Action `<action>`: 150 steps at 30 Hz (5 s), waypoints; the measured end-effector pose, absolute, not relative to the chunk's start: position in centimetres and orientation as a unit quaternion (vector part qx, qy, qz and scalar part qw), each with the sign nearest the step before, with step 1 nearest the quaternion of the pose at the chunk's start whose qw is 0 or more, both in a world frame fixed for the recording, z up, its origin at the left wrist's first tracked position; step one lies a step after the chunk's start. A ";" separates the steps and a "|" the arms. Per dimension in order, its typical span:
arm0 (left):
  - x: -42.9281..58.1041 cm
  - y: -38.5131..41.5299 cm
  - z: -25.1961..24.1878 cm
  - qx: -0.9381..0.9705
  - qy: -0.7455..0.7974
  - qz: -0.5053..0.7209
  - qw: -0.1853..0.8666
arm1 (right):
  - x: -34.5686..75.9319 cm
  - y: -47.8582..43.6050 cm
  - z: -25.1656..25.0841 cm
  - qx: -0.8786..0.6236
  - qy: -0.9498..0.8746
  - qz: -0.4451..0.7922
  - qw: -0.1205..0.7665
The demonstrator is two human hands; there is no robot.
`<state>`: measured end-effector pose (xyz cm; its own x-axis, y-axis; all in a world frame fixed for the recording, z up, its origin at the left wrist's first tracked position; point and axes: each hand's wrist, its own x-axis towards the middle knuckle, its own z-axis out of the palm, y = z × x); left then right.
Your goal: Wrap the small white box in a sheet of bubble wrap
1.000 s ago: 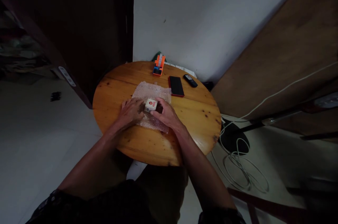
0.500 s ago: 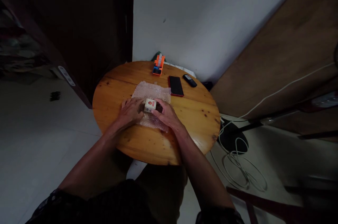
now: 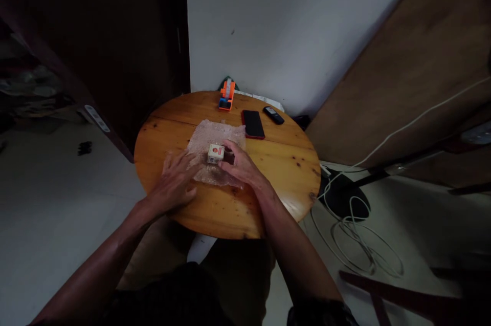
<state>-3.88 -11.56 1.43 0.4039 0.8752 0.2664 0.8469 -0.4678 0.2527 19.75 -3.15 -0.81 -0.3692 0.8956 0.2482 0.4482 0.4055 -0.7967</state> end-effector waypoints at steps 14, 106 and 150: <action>-1.1 -9.2 0.9 0.844 0.480 0.241 0.012 | 19.5 -3.2 -0.7 -0.459 -0.757 0.304 0.352; 1.9 -2.5 1.8 0.672 0.480 0.383 0.414 | 18.5 -6.2 3.0 -0.446 -0.857 -0.107 0.234; 0.6 -4.3 4.7 0.592 0.557 0.348 0.468 | 17.3 -7.7 3.6 -0.467 -0.865 -0.060 0.174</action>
<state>0.65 -4.33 4.72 0.1379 0.9844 -0.1089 0.3324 0.0576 0.9414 17.28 -7.69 3.64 -0.5030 0.7867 0.3579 0.8288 0.5564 -0.0583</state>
